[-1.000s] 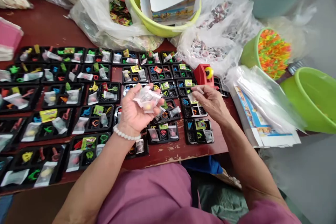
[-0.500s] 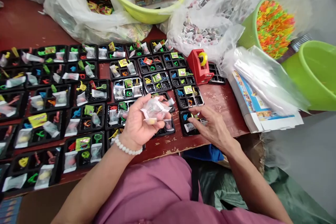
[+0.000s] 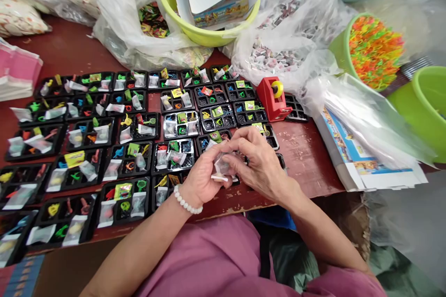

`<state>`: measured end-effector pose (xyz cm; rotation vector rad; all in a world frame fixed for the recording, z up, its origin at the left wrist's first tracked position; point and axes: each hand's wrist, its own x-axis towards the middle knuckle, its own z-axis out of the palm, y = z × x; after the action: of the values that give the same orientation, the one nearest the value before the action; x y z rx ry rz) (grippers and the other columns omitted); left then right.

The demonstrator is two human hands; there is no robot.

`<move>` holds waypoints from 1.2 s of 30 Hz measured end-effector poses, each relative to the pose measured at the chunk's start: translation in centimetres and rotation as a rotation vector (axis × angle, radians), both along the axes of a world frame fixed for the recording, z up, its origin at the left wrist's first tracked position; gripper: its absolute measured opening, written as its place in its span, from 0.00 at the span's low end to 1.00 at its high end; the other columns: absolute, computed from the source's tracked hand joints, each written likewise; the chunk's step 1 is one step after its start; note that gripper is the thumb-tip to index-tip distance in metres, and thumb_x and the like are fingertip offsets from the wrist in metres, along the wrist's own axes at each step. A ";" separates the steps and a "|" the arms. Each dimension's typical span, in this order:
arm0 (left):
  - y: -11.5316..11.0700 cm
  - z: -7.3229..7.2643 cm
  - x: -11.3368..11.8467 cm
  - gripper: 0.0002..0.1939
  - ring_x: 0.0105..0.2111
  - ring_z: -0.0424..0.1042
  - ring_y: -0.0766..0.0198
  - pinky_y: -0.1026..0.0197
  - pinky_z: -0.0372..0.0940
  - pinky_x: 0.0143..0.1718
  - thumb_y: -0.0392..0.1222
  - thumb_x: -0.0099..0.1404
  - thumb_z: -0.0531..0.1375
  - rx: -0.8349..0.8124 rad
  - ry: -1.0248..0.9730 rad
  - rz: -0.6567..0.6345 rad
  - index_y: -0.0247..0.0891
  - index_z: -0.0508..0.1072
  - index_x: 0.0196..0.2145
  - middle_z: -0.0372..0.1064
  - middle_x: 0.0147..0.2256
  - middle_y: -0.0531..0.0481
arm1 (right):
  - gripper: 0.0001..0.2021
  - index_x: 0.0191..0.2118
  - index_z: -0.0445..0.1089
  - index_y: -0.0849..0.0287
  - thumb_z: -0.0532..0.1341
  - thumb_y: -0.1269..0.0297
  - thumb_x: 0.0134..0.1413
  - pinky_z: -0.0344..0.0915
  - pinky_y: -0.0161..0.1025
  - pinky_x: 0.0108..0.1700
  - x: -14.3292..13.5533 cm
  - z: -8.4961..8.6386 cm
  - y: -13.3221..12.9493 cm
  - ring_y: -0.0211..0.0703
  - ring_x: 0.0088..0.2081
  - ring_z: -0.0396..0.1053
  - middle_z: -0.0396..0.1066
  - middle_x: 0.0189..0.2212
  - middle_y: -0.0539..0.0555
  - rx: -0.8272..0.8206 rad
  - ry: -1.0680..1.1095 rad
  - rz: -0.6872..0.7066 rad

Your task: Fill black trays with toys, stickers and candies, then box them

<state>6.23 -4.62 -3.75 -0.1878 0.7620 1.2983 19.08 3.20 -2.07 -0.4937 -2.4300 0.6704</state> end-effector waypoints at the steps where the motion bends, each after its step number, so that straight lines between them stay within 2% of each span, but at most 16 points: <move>1: 0.0 -0.1 -0.1 0.06 0.15 0.68 0.65 0.68 0.60 0.09 0.40 0.70 0.60 0.003 -0.004 -0.016 0.37 0.72 0.35 0.67 0.21 0.54 | 0.03 0.44 0.72 0.57 0.62 0.68 0.67 0.70 0.45 0.47 0.0 0.0 0.3 0.48 0.46 0.69 0.68 0.44 0.57 -0.018 -0.002 0.020; 3: 0.1 -0.3 -0.1 0.06 0.15 0.68 0.63 0.67 0.60 0.08 0.41 0.68 0.62 -0.002 -0.010 -0.049 0.37 0.72 0.34 0.66 0.21 0.55 | 0.02 0.44 0.71 0.57 0.61 0.69 0.67 0.71 0.46 0.49 0.0 0.2 0.8 0.48 0.47 0.69 0.68 0.45 0.57 -0.023 -0.019 0.090; 9: 0.4 -0.3 -0.4 0.11 0.15 0.68 0.63 0.67 0.59 0.07 0.41 0.72 0.56 -0.051 -0.009 -0.068 0.37 0.70 0.31 0.66 0.20 0.53 | 0.07 0.48 0.70 0.60 0.56 0.69 0.71 0.73 0.44 0.43 -0.6 1.3 1.6 0.47 0.43 0.70 0.69 0.44 0.59 0.014 -0.114 0.221; 12: 0.4 -0.3 -0.7 0.11 0.15 0.69 0.62 0.67 0.59 0.07 0.41 0.72 0.56 -0.060 0.000 -0.061 0.36 0.70 0.31 0.68 0.21 0.52 | 0.07 0.45 0.71 0.58 0.56 0.71 0.71 0.72 0.42 0.42 -1.2 1.7 1.8 0.44 0.42 0.71 0.70 0.41 0.56 -0.060 -0.103 0.282; 14: 0.4 -0.2 -1.2 0.16 0.16 0.70 0.61 0.67 0.60 0.07 0.43 0.74 0.52 -0.044 -0.013 -0.066 0.35 0.71 0.32 0.69 0.22 0.48 | 0.06 0.43 0.71 0.58 0.57 0.72 0.69 0.71 0.39 0.42 -1.8 1.7 2.4 0.41 0.39 0.71 0.72 0.38 0.53 -0.173 -0.027 0.277; 17: 0.1 0.2 -2.1 0.20 0.18 0.73 0.60 0.68 0.59 0.08 0.45 0.76 0.48 -0.033 -0.051 -0.063 0.32 0.74 0.34 0.72 0.26 0.44 | 0.01 0.41 0.70 0.58 0.61 0.69 0.65 0.68 0.36 0.38 -3.4 0.7 4.6 0.38 0.35 0.70 0.72 0.35 0.50 -0.384 0.146 0.163; 19: -0.5 0.5 -2.8 0.20 0.19 0.74 0.59 0.69 0.59 0.09 0.45 0.76 0.49 -0.035 -0.061 -0.046 0.31 0.75 0.36 0.73 0.27 0.43 | 0.04 0.42 0.70 0.58 0.63 0.66 0.63 0.66 0.36 0.37 -4.9 -0.4 6.7 0.38 0.33 0.68 0.71 0.33 0.49 -0.419 0.201 0.088; 21: -1.2 0.7 -3.6 0.20 0.21 0.75 0.58 0.69 0.58 0.09 0.45 0.76 0.50 -0.034 -0.051 -0.025 0.30 0.75 0.36 0.73 0.28 0.43 | 0.04 0.41 0.71 0.59 0.62 0.68 0.60 0.63 0.36 0.36 -6.7 -1.7 8.9 0.37 0.32 0.66 0.70 0.31 0.48 -0.344 0.132 0.091; 24: -2.5 1.1 -4.9 0.21 0.21 0.74 0.58 0.69 0.57 0.09 0.45 0.76 0.50 -0.050 -0.002 0.055 0.29 0.76 0.35 0.72 0.28 0.42 | 0.05 0.37 0.72 0.61 0.60 0.75 0.56 0.61 0.35 0.37 -9.5 -3.5 11.1 0.37 0.31 0.64 0.69 0.28 0.48 -0.192 -0.085 0.211; 26: -3.2 1.3 -5.9 0.21 0.21 0.74 0.59 0.69 0.56 0.09 0.44 0.76 0.49 -0.079 0.048 0.132 0.30 0.76 0.34 0.72 0.28 0.42 | 0.07 0.35 0.72 0.61 0.59 0.78 0.53 0.60 0.36 0.38 -11.1 -4.4 11.6 0.38 0.31 0.64 0.70 0.28 0.49 -0.120 -0.208 0.289; 28: -3.5 1.5 -6.9 0.21 0.21 0.74 0.58 0.69 0.56 0.10 0.43 0.76 0.48 -0.101 0.099 0.208 0.30 0.75 0.35 0.72 0.28 0.42 | 0.07 0.34 0.72 0.60 0.60 0.79 0.52 0.61 0.37 0.41 -11.9 -4.8 11.5 0.41 0.34 0.66 0.72 0.31 0.51 -0.068 -0.254 0.334; 30: -3.5 1.7 -7.6 0.21 0.21 0.73 0.59 0.69 0.56 0.10 0.43 0.77 0.47 -0.101 0.137 0.273 0.30 0.75 0.35 0.72 0.28 0.43 | 0.07 0.35 0.72 0.60 0.60 0.77 0.55 0.62 0.39 0.45 -12.0 -4.4 10.7 0.44 0.38 0.68 0.74 0.35 0.54 -0.057 -0.198 0.342; 33: -2.9 1.8 -7.9 0.22 0.20 0.72 0.62 0.70 0.57 0.11 0.42 0.78 0.45 -0.087 0.171 0.323 0.30 0.74 0.36 0.72 0.27 0.43 | 0.05 0.42 0.73 0.62 0.59 0.70 0.65 0.63 0.39 0.45 -10.7 -2.6 8.6 0.43 0.39 0.69 0.75 0.38 0.55 -0.168 -0.058 0.370; 36: -2.0 1.8 -7.3 0.22 0.18 0.70 0.64 0.69 0.58 0.11 0.42 0.79 0.44 -0.065 0.167 0.329 0.31 0.73 0.34 0.71 0.25 0.46 | 0.13 0.49 0.72 0.63 0.62 0.58 0.68 0.64 0.38 0.44 -8.9 -0.7 5.9 0.41 0.39 0.69 0.74 0.40 0.55 -0.280 -0.048 0.510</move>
<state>-1.05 -6.61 -1.91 -0.2678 0.9442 1.6159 10.19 9.09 -2.79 0.0186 -2.5352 1.2325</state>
